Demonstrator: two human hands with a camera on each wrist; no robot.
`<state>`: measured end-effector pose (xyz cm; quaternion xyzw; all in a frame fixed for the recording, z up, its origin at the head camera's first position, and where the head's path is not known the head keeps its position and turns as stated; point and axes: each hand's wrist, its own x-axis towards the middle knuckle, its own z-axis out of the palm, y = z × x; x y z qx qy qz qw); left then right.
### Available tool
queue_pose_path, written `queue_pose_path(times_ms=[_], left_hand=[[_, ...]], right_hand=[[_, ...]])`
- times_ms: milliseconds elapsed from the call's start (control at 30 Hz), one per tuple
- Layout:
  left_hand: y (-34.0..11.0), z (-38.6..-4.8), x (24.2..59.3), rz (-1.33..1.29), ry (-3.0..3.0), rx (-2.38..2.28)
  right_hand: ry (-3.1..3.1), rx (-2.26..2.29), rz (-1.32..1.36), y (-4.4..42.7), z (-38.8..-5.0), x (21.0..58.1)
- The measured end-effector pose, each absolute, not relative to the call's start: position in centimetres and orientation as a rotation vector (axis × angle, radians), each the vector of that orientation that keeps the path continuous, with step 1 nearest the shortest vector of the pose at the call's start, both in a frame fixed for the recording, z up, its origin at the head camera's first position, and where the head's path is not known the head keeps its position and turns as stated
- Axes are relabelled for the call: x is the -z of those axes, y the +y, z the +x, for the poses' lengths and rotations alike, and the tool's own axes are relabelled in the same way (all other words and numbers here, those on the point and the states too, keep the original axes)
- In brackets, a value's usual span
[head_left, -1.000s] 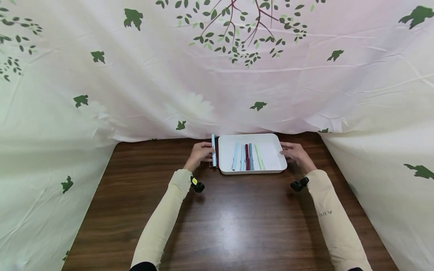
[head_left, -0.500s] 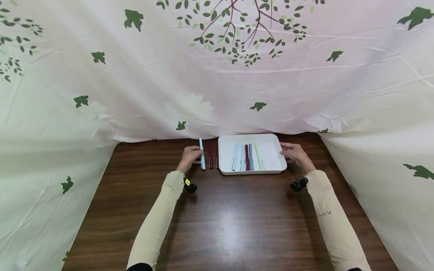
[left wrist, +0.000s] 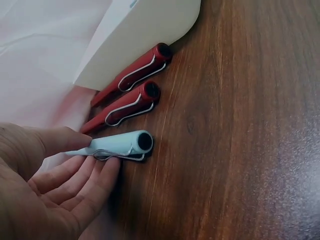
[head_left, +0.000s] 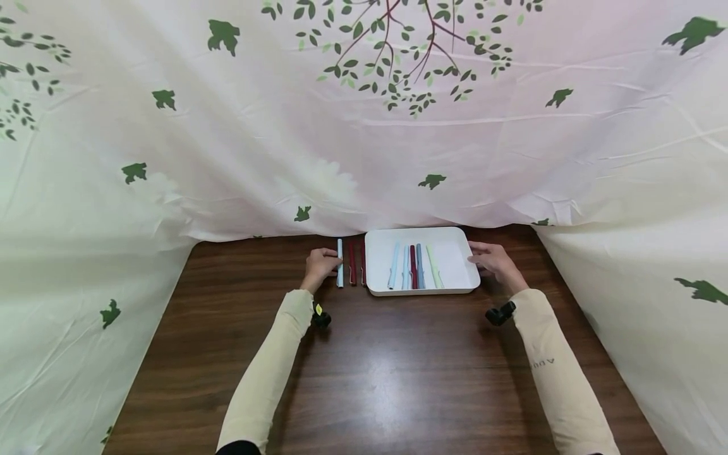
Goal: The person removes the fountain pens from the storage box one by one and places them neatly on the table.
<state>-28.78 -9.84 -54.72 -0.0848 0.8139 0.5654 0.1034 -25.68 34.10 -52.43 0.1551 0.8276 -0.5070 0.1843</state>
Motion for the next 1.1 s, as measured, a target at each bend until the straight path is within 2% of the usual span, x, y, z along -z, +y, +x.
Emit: queue_pose_path(times_ms=[500, 833, 1100], left_hand=[[-9.7, -28.9, 54.8, -0.298, 2.478, -1.618], [-9.7, -28.9, 54.3, -0.332, 2.716, -1.415], [-8.0, -28.2, 53.3, -0.142, 2.720, -1.559]], right_hand=[[2.320, 1.462, 0.408, 33.9, -25.8, 52.6], [2.320, 1.453, 0.409, 33.9, -25.8, 52.6], [2.353, 1.446, 0.376, 34.0, -25.6, 52.7]])
